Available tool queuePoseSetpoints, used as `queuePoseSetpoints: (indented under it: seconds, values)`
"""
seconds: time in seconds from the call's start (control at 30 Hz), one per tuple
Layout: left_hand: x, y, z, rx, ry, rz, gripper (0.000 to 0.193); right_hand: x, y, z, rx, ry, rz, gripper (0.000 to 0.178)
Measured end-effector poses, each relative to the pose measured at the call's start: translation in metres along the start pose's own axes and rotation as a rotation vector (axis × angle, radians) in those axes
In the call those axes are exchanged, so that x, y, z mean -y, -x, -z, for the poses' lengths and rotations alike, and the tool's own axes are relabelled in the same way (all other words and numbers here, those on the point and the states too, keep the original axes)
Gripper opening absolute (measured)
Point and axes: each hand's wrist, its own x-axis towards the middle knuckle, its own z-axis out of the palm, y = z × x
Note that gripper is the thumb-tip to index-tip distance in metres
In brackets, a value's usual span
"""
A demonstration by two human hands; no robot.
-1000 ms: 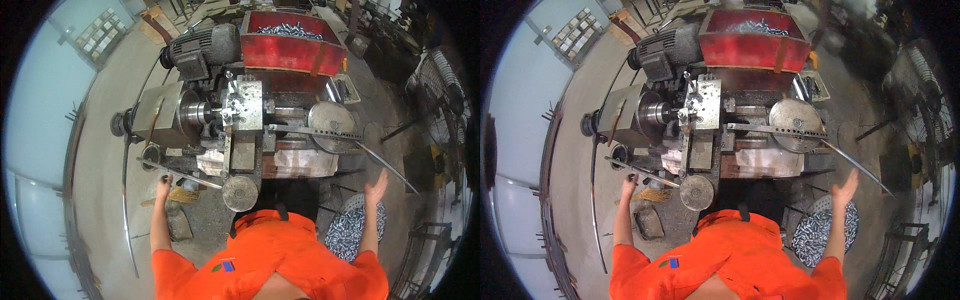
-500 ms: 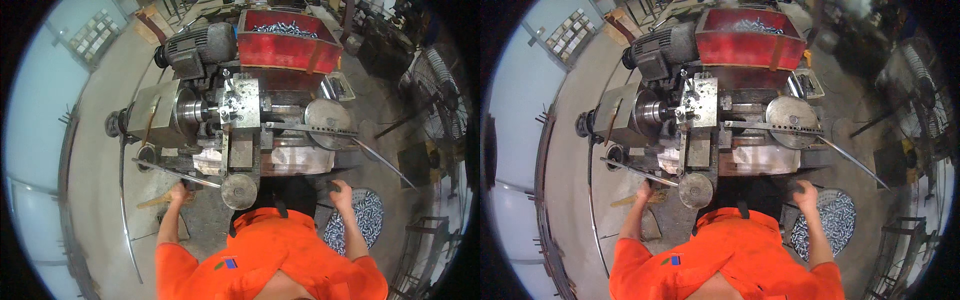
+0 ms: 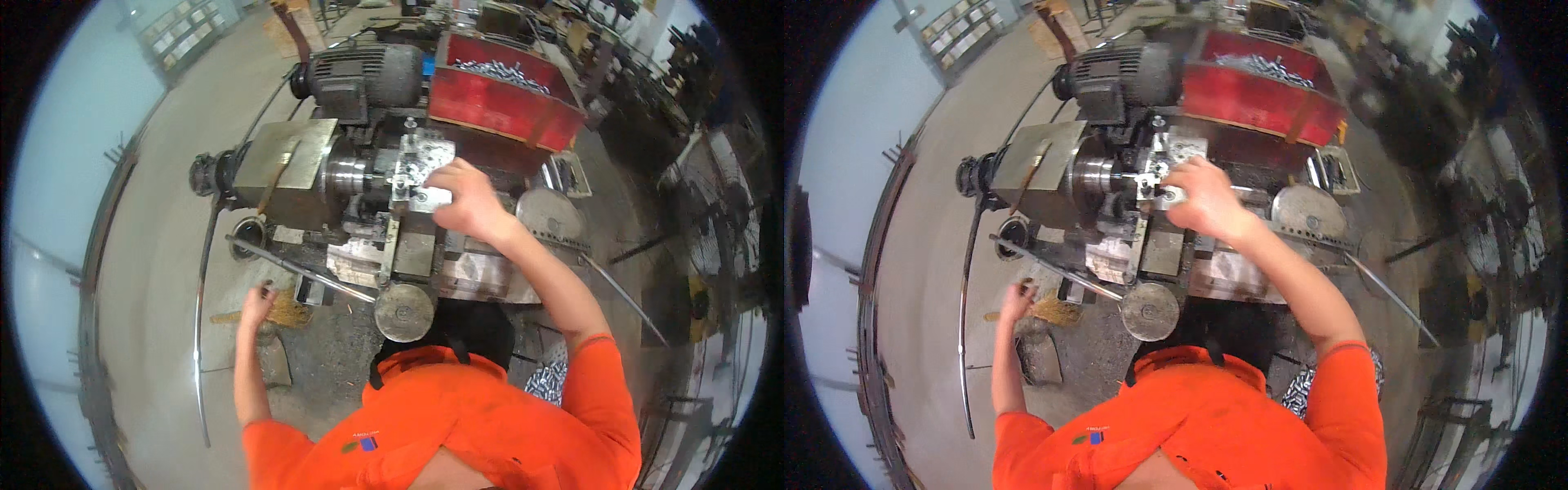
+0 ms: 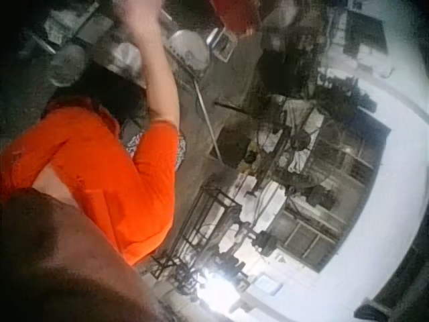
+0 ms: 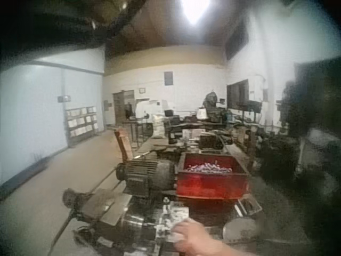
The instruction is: The person operates a metal turning lathe, repeatedly inserting small metal parts into the chuck, engaging the machine with a lever, and removing finished parts into a perforated metal basket. The cycle is repeated continuously throughout the clip.
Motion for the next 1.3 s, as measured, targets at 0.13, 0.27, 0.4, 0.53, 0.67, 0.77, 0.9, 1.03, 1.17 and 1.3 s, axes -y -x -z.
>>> queuePoseSetpoints:
  seconds: [0.13,0.27,0.4,0.53,0.67,0.77,0.9,1.03,1.17,1.3]
  values:
    - [-0.024,0.053,0.117,-0.482,-0.151,0.001,0.031,0.001,-0.074,-0.076,0.304,0.145,-0.141,0.022]
    - [0.002,0.094,0.141,-0.628,-0.27,0.148,0.029,-0.006,-0.086,-0.104,0.292,0.02,-0.281,0.018]
    - [0.019,0.095,0.128,-0.396,-0.561,0.461,0.04,-0.002,-0.086,-0.107,0.266,0.124,-0.251,0.02]
    - [0.062,0.061,0.148,-0.4,-0.572,0.497,0.043,-0.007,-0.082,-0.11,0.231,0.202,-0.156,0.022]
    - [0.043,0.056,0.146,-0.449,-0.49,0.573,0.044,0.001,-0.09,-0.102,0.451,0.266,-0.22,0.028]
    - [0.043,0.083,0.112,-0.505,-0.437,0.527,0.04,0.014,-0.095,-0.097,0.485,0.231,-0.259,0.032]
    - [-0.025,0.09,0.111,-0.465,-0.226,0.581,0.035,0.003,-0.092,-0.099,0.443,0.3,-0.172,0.029]
    - [-0.032,0.104,0.103,-0.513,-0.216,0.59,0.033,0.014,-0.092,-0.095,0.435,0.239,-0.249,0.028]
    - [-0.002,0.094,0.095,-0.558,-0.285,0.599,0.033,0.009,-0.093,-0.102,0.462,0.286,-0.221,0.026]
    - [-0.026,0.098,0.104,-0.547,-0.193,0.617,0.033,-0.005,-0.083,-0.111,0.284,0.248,-0.129,0.021]
